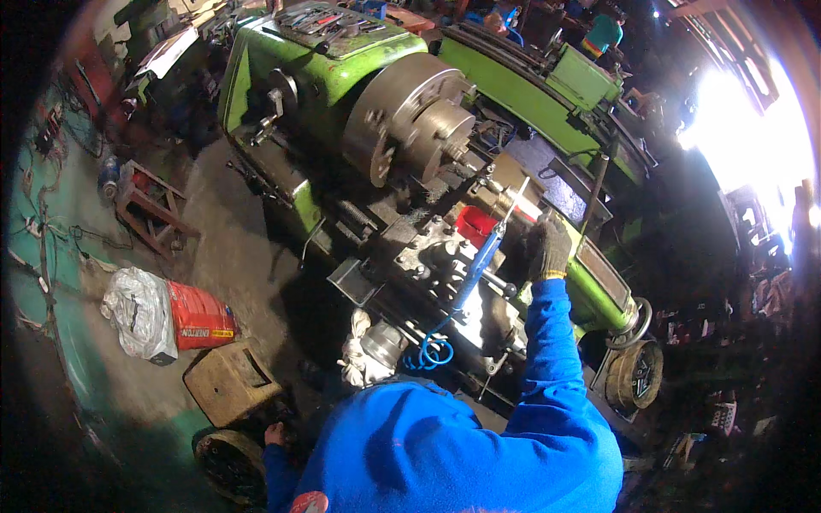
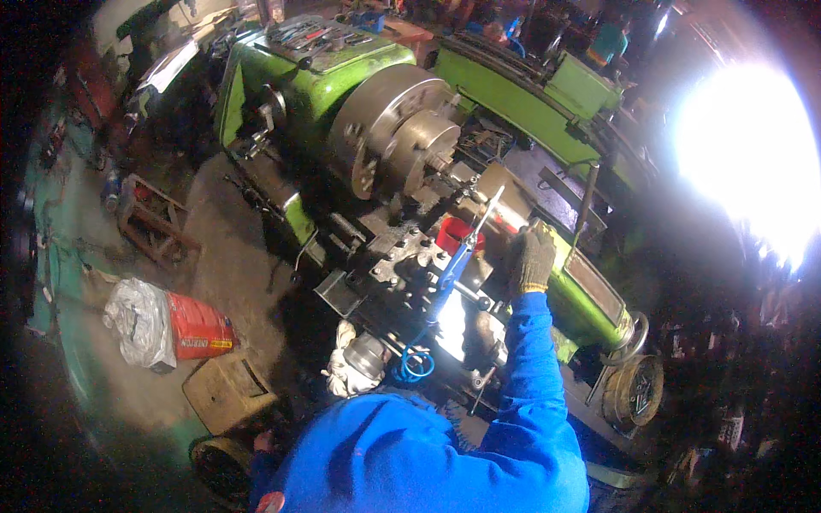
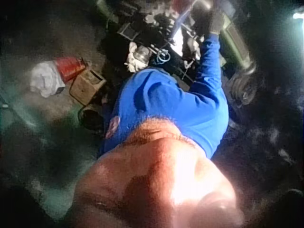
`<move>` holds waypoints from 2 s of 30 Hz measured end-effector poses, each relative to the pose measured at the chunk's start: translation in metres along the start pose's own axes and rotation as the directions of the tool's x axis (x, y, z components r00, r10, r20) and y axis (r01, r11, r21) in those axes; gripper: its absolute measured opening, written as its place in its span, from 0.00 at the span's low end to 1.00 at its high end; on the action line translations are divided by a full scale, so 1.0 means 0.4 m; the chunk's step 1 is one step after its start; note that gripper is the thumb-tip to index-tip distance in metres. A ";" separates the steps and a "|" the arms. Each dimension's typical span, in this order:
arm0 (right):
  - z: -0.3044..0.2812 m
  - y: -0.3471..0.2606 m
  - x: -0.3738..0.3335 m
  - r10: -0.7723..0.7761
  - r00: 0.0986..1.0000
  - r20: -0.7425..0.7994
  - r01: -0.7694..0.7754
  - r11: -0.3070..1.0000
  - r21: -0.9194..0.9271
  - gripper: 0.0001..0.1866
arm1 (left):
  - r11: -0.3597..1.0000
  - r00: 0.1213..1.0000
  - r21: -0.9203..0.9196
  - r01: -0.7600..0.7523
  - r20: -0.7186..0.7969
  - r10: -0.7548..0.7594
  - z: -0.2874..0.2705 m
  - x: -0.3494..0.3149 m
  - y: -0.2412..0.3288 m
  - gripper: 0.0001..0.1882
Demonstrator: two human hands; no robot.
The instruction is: The person operates a green metal lathe in a workshop, using a cutting tool to machine a cylindrical metal workpiece. They adjust the tool position and machine controls while the workpiece rotates, producing metal shavings.
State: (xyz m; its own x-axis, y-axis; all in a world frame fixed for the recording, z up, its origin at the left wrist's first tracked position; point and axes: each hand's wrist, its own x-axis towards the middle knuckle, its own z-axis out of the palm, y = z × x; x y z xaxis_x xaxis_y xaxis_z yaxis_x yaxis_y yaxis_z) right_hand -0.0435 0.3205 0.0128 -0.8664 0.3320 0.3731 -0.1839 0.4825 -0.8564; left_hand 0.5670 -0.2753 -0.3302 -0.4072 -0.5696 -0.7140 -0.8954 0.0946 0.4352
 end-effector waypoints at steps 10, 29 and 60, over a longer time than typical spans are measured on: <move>0.243 0.036 0.280 -0.458 0.860 0.225 0.505 0.701 -0.503 0.14 | 0.947 0.993 -0.298 0.117 0.023 -0.115 -0.003 -0.027 -0.012 0.20; 0.306 -0.179 0.250 -0.089 0.943 0.320 0.263 0.787 -0.558 0.21 | 0.996 0.996 -0.018 -0.089 -0.023 0.088 0.029 -0.074 -0.124 0.19; 0.367 -0.082 0.362 -0.076 0.872 0.483 0.384 0.719 -0.580 0.21 | 0.881 0.981 -0.432 0.191 0.063 -0.182 0.047 -0.070 -0.117 0.21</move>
State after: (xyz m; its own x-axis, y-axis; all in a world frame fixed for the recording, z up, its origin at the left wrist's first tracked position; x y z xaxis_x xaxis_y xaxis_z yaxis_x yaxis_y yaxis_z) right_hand -0.2309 0.2337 0.0425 -0.9661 -0.1384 0.2181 -0.1952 0.9442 -0.2652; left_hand 0.6170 -0.2483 -0.3411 -0.2478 -0.5246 -0.8145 -0.7893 -0.3781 0.4837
